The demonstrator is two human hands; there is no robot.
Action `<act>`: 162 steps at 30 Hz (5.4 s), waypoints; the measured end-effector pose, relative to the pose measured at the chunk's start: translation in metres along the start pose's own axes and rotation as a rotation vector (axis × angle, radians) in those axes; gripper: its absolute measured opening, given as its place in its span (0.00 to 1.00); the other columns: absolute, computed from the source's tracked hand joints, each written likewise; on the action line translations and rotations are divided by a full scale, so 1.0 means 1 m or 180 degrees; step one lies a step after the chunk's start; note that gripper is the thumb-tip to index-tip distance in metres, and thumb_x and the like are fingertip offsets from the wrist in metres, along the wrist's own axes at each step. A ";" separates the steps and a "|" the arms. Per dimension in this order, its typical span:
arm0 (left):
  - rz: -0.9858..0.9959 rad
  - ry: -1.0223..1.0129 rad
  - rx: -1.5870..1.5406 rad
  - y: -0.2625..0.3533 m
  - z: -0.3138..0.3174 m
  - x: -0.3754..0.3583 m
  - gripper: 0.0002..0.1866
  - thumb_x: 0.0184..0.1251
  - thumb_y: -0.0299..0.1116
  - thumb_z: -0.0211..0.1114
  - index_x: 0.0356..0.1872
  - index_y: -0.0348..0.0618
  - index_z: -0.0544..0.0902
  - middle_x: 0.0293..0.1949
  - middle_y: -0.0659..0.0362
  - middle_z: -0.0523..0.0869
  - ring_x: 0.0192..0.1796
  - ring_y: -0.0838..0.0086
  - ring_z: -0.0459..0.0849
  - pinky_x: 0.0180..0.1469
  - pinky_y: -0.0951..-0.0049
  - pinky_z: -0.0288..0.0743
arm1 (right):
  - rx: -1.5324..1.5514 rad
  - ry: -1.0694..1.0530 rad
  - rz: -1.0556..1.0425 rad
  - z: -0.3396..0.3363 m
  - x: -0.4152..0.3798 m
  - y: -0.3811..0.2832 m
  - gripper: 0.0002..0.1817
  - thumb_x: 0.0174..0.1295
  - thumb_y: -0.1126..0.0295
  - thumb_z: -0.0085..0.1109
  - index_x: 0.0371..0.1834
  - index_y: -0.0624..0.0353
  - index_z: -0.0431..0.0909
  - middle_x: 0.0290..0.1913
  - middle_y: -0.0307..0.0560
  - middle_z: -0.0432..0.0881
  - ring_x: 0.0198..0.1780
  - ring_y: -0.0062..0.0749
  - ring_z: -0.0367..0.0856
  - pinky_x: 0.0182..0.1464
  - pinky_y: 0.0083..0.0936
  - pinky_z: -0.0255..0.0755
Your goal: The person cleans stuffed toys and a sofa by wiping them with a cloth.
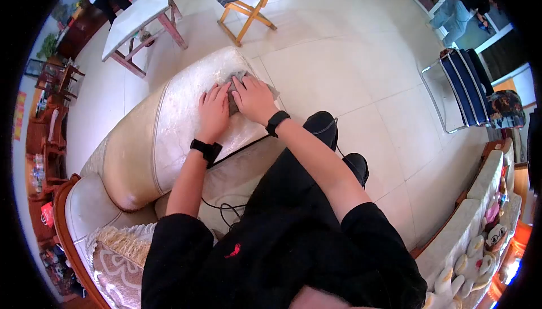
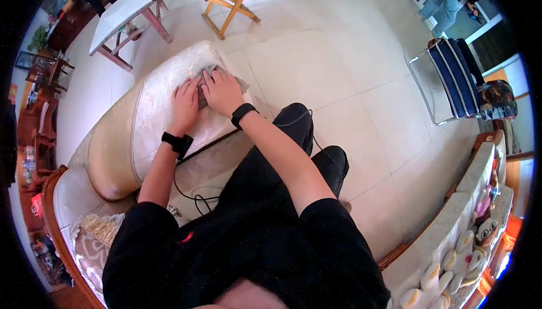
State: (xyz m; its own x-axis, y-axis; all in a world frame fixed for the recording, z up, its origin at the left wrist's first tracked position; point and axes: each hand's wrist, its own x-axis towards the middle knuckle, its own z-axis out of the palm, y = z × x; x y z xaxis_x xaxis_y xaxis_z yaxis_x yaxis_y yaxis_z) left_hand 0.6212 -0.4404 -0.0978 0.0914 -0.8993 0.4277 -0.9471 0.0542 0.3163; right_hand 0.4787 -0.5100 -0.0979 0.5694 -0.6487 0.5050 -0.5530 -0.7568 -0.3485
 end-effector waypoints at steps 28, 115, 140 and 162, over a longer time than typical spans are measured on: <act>-0.0131 -0.1779 0.0043 0.008 -0.069 0.000 0.31 0.59 0.58 0.66 0.52 0.44 0.70 0.33 0.44 0.84 0.38 0.50 0.84 0.41 0.58 0.75 | 0.1455 0.0098 0.0087 -0.042 -0.065 0.020 0.25 0.61 0.65 0.58 0.60 0.63 0.67 0.46 0.59 0.76 0.50 0.54 0.76 0.52 0.40 0.71; 0.0653 -0.0256 0.0133 0.059 0.020 -0.019 0.35 0.63 0.41 0.61 0.71 0.48 0.60 0.69 0.41 0.59 0.70 0.38 0.54 0.71 0.43 0.49 | 0.2123 -0.0061 0.0862 -0.015 -0.070 0.070 0.31 0.65 0.58 0.58 0.70 0.55 0.63 0.59 0.60 0.73 0.60 0.46 0.73 0.62 0.31 0.65; -0.0286 -0.0374 -0.1837 0.055 0.013 -0.023 0.24 0.53 0.32 0.72 0.54 0.45 0.78 0.62 0.53 0.75 0.71 0.53 0.61 0.72 0.57 0.52 | 0.4288 -0.2200 0.1908 -0.029 -0.115 0.100 0.29 0.55 0.63 0.70 0.57 0.64 0.72 0.49 0.41 0.80 0.51 0.27 0.76 0.55 0.24 0.67; -0.0018 -0.0544 -0.1575 0.109 0.011 -0.038 0.34 0.58 0.33 0.67 0.67 0.48 0.68 0.52 0.49 0.80 0.50 0.51 0.77 0.53 0.61 0.73 | 0.5694 -0.0708 0.2316 -0.023 -0.128 0.126 0.11 0.61 0.69 0.64 0.45 0.55 0.76 0.42 0.34 0.76 0.42 0.20 0.73 0.46 0.19 0.67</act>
State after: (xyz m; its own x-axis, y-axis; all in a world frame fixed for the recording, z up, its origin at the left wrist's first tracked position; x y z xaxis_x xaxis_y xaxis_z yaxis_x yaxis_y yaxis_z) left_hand 0.5113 -0.4051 -0.0889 0.0055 -0.9559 0.2936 -0.6842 0.2106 0.6983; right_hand 0.3220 -0.5206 -0.1884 0.6877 -0.7148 -0.1272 0.3972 0.5171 -0.7582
